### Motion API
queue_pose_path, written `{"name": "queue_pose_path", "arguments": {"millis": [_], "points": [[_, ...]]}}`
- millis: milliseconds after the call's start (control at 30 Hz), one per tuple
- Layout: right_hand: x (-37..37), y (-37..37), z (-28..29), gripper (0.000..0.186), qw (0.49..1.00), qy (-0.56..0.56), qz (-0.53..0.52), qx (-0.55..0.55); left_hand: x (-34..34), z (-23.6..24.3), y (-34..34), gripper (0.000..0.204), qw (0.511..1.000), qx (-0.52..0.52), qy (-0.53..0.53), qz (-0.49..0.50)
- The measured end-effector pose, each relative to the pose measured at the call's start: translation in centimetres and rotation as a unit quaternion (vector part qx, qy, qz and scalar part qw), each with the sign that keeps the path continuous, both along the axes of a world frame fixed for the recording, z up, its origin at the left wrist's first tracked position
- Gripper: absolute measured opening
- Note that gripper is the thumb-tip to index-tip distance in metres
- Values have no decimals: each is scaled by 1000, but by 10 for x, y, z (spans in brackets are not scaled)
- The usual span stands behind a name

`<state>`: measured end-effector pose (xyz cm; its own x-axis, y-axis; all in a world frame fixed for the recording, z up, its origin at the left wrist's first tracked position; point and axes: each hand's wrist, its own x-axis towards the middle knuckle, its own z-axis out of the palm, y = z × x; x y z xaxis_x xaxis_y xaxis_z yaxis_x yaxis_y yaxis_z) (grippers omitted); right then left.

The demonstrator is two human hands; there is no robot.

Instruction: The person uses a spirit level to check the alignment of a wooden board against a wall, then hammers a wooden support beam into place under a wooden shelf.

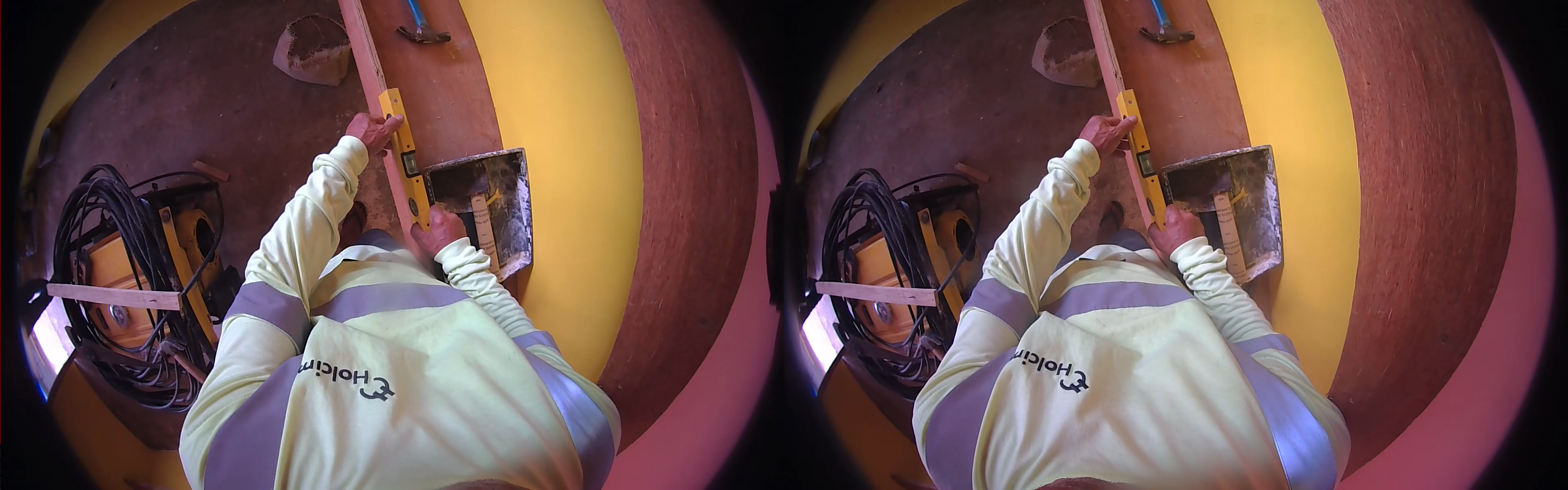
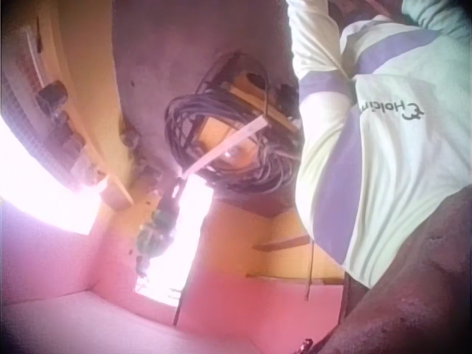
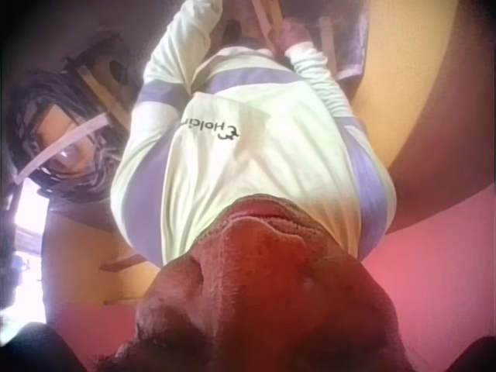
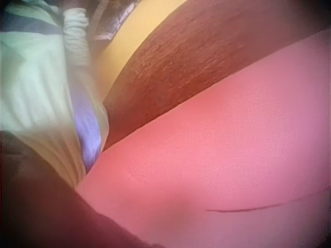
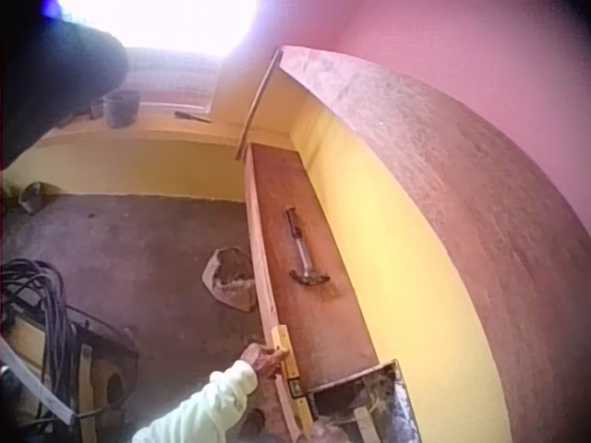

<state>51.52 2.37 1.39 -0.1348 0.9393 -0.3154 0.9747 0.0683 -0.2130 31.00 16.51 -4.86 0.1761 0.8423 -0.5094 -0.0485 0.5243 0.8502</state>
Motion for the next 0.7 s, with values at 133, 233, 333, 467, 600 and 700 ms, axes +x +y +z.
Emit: {"name": "queue_pose_path", "arguments": {"millis": [133, 233, 333, 467, 600, 700], "points": [[1, 0, -1, 35, 1000, 0, -2, 7, 2, 1, 1, 49, 1000, 10, 6, 6], [-2, 0, 3, 37, 1000, -13, -5, 4, 4, -9, 2, 51, 1000, 20, 7, 9], [-8, 0, 9, 39, 998, -48, 0, -32, 4, -28, 2, 53, 998, 28, 58, -20], [-14, 3, 13, 46, 994, -102, -18, -35, -13, 11, -24, 49, 945, 198, 255, -51], [-15, 0, 12, 50, 994, -108, -3, -32, -94, 30, -115, 47, 890, 309, 326, 79], [6, -4, 2, 44, 999, -32, -13, -1, -179, 54, -191, 35, 842, 267, 434, 175]]}}
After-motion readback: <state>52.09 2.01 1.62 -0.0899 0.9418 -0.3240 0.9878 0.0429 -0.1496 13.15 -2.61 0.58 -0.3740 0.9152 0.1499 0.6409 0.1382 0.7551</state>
